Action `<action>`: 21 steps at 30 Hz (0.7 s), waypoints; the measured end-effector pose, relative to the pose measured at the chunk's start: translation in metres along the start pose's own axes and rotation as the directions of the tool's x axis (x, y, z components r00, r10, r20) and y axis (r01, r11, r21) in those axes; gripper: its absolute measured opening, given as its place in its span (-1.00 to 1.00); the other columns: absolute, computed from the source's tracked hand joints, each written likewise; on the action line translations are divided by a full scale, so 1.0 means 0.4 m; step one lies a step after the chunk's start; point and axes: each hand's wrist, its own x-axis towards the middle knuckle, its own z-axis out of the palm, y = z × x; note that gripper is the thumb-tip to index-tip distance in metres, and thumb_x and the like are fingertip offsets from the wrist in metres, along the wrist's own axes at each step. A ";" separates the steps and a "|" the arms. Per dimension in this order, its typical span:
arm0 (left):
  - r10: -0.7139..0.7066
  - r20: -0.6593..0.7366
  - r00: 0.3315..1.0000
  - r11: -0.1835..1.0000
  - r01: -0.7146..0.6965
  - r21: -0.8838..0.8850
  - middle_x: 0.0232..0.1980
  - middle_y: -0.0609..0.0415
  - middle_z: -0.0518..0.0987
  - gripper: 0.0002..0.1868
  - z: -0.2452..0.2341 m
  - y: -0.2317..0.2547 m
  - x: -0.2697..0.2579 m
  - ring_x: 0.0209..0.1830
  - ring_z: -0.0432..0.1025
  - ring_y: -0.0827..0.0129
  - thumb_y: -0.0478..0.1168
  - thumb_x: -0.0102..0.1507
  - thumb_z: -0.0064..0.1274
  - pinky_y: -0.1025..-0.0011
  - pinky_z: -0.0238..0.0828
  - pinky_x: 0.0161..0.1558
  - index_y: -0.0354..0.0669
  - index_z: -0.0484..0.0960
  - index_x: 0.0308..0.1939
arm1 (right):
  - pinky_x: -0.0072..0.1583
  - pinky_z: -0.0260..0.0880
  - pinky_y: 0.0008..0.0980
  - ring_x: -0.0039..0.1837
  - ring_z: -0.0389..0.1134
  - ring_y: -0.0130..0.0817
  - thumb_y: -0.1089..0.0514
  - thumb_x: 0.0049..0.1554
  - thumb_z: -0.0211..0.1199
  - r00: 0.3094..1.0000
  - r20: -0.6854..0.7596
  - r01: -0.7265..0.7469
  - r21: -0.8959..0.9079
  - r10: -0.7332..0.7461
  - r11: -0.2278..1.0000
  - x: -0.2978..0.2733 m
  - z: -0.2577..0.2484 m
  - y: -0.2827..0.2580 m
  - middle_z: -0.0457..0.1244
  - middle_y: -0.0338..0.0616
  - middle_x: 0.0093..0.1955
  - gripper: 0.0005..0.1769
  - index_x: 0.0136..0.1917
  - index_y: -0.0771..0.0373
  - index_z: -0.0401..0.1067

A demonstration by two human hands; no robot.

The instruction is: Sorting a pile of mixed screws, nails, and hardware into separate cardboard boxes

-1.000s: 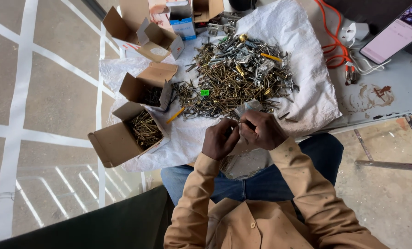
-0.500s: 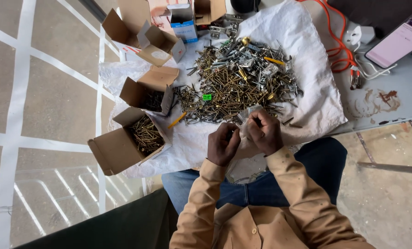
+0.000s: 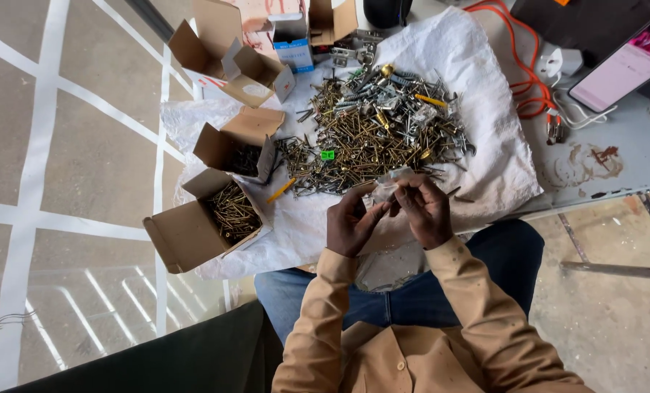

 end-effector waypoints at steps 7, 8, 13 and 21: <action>-0.033 0.053 0.998 0.999 0.032 0.019 -0.76 0.04 0.33 -0.83 -0.019 -0.081 -0.037 -0.71 0.25 0.46 -0.22 0.20 0.33 0.49 0.17 -0.53 -0.17 0.68 -0.20 | -0.13 0.52 -0.36 -0.21 0.43 -0.37 0.30 0.29 0.20 0.997 0.073 0.036 0.030 -0.038 0.999 0.007 0.032 -0.105 0.34 0.20 0.05 -0.89 0.01 0.44 0.39; -0.038 0.045 0.998 0.999 0.037 0.015 -0.76 0.06 0.32 -0.83 -0.018 -0.081 -0.039 -0.71 0.26 0.46 -0.22 0.19 0.32 0.50 0.17 -0.52 -0.15 0.70 -0.19 | -0.12 0.51 -0.36 -0.21 0.40 -0.38 0.23 0.30 0.20 0.995 0.097 0.026 -0.010 -0.025 1.000 0.011 0.029 -0.121 0.34 0.17 0.05 -0.84 0.01 0.43 0.41; -0.042 0.036 0.998 0.997 0.039 0.064 -0.80 0.16 0.30 -0.87 0.004 -0.100 -0.061 -0.76 0.29 0.46 -0.19 0.20 0.32 0.56 0.22 -0.52 -0.07 0.71 -0.21 | -0.03 0.46 -0.35 -0.07 0.38 -0.36 0.08 0.16 0.40 0.982 0.188 0.031 -0.291 0.025 0.956 0.036 0.026 -0.213 0.33 -0.03 0.02 -0.65 0.15 0.30 0.51; -0.001 0.042 0.999 0.989 -0.006 0.151 -0.79 0.14 0.36 -0.86 0.000 -0.113 -0.059 -0.76 0.39 0.36 -0.13 0.17 0.36 0.55 0.28 -0.55 0.03 0.71 -0.27 | -0.24 0.50 -0.14 -0.28 0.43 0.00 0.37 0.08 0.36 0.938 0.316 0.323 -0.645 -0.143 0.692 0.058 0.054 -0.266 0.36 0.10 -0.25 -0.85 -0.03 0.33 0.54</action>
